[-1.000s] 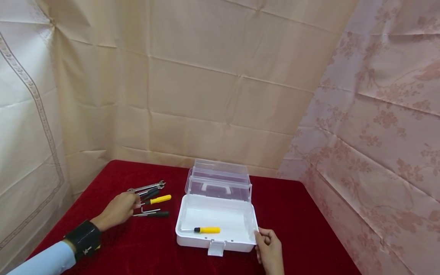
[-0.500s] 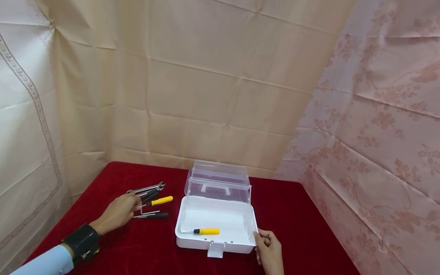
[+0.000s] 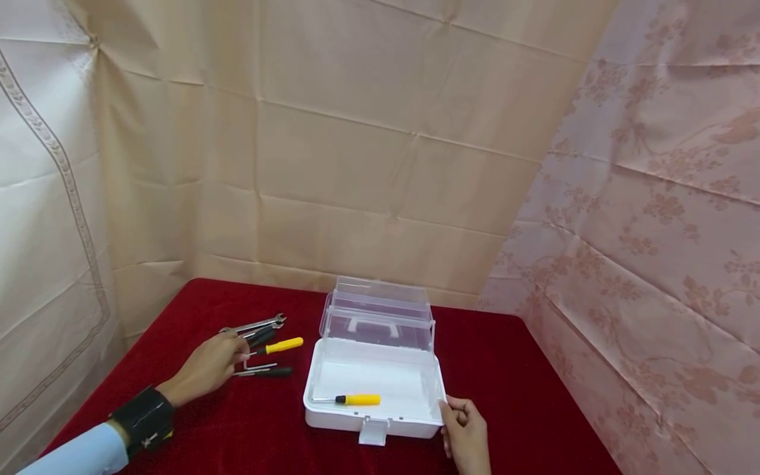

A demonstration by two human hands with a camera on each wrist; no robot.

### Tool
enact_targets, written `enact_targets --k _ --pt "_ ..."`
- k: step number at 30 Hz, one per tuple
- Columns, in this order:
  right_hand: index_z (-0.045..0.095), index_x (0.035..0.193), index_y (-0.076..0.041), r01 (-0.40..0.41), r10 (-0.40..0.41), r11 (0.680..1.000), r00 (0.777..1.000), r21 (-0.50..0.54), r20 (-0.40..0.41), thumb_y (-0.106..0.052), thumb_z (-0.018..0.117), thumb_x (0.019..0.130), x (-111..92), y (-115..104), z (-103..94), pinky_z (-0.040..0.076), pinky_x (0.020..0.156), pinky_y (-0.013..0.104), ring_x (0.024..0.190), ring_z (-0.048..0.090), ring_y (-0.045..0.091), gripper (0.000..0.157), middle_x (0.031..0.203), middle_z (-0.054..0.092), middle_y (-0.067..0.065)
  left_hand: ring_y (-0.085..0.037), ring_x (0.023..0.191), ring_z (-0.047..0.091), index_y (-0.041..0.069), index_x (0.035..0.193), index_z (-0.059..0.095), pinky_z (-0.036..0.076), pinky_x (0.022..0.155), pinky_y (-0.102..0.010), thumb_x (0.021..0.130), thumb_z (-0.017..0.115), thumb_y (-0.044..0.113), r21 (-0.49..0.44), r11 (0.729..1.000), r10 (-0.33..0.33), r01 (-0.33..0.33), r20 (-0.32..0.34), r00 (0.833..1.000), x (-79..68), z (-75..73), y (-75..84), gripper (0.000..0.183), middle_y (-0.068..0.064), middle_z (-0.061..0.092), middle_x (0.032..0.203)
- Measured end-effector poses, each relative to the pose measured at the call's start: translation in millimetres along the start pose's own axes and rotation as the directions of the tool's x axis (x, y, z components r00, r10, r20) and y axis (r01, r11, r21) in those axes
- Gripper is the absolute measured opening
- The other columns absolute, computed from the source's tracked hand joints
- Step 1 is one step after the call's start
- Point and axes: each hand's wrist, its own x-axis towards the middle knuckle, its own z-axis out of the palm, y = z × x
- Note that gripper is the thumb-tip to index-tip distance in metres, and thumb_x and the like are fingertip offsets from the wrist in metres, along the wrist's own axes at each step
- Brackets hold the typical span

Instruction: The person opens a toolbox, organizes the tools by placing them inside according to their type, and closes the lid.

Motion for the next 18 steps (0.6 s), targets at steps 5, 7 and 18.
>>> enact_targets --k 5,7,18 --pt "0.055 0.122 0.004 0.004 -0.004 1.0 1.0 0.011 0.001 -0.028 0.071 0.089 -0.2 0.3 0.3 0.037 0.039 0.025 0.043 0.041 0.01 0.049 0.066 0.053 0.006 -0.009 0.07 0.045 0.012 0.084 0.067 0.041 0.057 -0.022 0.081 0.073 0.006 0.003 1.0 0.021 -0.021 -0.044 0.999 -0.6 -0.1 0.5 0.009 0.006 0.05 0.079" --pt "0.055 0.122 0.004 0.002 -0.002 1.0 1.0 0.013 0.0 -0.029 0.071 0.089 -0.1 -0.4 0.6 0.036 0.039 0.025 0.043 0.04 0.01 0.049 0.066 0.053 0.005 -0.009 0.07 0.045 0.012 0.084 0.066 0.041 0.057 -0.022 0.082 0.073 0.006 0.007 1.0 0.025 -0.025 -0.06 0.998 -0.8 -0.2 1.4 0.009 0.006 0.05 0.079" --pt "0.055 0.122 0.004 -0.009 0.009 1.0 1.0 -0.004 -0.009 -0.027 0.071 0.09 0.2 -0.7 1.2 0.037 0.04 0.026 0.043 0.041 0.011 0.048 0.066 0.054 0.005 -0.009 0.072 0.046 0.012 0.084 0.065 0.043 0.06 -0.023 0.082 0.073 0.005 -0.004 0.999 0.043 -0.044 -0.115 0.992 -1.9 3.0 5.8 0.01 0.006 0.05 0.082"
